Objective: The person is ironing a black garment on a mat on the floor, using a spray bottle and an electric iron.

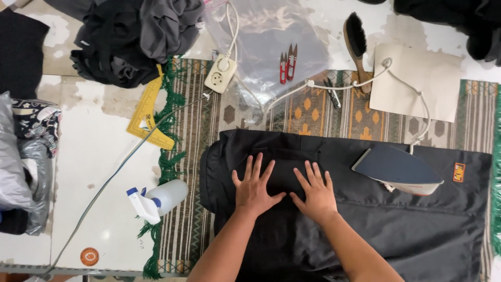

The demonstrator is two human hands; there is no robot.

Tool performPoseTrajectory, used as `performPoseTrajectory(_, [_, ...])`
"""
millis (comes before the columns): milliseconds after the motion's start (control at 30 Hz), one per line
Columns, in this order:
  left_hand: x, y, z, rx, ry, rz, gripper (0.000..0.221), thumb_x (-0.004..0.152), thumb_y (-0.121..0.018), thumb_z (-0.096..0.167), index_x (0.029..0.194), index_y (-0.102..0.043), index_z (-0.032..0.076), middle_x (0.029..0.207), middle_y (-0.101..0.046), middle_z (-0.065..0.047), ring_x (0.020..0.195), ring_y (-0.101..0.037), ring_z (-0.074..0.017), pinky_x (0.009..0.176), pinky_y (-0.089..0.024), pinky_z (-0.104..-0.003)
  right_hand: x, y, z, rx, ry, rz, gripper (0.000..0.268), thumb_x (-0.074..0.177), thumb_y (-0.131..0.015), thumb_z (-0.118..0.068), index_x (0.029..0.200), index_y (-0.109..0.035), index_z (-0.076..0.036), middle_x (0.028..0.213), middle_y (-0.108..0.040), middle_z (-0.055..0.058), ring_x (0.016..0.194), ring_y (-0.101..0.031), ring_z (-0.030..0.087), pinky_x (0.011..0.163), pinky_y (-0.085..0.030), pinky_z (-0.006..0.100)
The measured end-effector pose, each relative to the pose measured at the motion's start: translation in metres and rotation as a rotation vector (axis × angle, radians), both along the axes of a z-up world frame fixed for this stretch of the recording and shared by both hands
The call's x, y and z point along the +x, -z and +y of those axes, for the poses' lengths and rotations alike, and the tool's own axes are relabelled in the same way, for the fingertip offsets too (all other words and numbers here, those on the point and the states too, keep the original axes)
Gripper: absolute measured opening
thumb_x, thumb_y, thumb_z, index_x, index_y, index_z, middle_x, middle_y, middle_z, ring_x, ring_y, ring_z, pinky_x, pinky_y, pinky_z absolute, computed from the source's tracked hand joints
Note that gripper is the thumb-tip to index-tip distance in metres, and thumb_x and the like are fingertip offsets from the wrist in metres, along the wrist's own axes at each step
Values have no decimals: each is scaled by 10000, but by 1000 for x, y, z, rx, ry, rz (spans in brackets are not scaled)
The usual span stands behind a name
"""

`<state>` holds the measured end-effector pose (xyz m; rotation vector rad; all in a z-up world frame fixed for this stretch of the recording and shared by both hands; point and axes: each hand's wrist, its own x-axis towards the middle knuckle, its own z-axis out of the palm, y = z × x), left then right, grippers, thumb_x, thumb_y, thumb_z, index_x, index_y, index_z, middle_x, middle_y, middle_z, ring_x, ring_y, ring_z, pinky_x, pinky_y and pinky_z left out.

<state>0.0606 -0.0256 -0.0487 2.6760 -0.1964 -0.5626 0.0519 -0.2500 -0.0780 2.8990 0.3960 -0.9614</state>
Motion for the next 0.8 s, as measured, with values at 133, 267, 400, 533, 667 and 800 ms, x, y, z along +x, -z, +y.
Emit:
performPoseTrajectory(133, [4,9,-7,-6,-53,-33,654,1024,-465,485,1603,-328,212,1716,-182,-124,1574,-174,-306,1091,-210,-677,0,28,0,307,-58,-741,632,874,-573,-342,1491,-551,-203,1603,-475,108,1487,-431,286,1176,-362,468])
performPoseTrajectory(267, [20,8,7,77,47,125,685,1069,-284,564,1665,-135,262,1754,-15,-40,1605,-23,-235,1158,-37,-679,31,-1,24,-67,-30,-34,693,1037,-270,-644,1658,-109,-381,1740,-39,109,1597,-7,350,1288,-80,496])
performPoseTrajectory(400, [24,6,16,52,2,116,712,1036,-365,594,1658,-195,292,1754,-71,-50,1601,-70,-244,1117,-30,-688,35,-11,24,-48,-35,-10,711,1026,-287,-678,1655,-113,-397,1743,-25,99,1595,-16,350,1283,-82,505])
performPoseTrajectory(533, [58,60,41,0,-470,-792,224,936,-622,406,1105,-677,269,1037,-654,87,878,-653,-148,732,-424,-361,39,-11,21,-13,-23,9,724,1018,-318,-684,1652,-122,-393,1743,-2,105,1595,2,356,1284,-91,517])
performPoseTrajectory(667, [105,80,77,-13,-952,-138,449,880,-711,625,936,-745,181,776,-763,37,792,-757,-211,695,-580,-368,38,-16,24,-43,-38,45,718,1024,-294,-687,1651,-98,-396,1741,32,98,1595,38,344,1288,-65,514])
performPoseTrajectory(800, [131,28,90,-33,-912,127,436,878,-755,526,836,-787,93,772,-745,-148,824,-760,-398,602,-620,-447,37,-13,21,-20,-30,37,714,1033,-262,-685,1657,-75,-393,1741,53,93,1592,56,342,1282,-48,502])
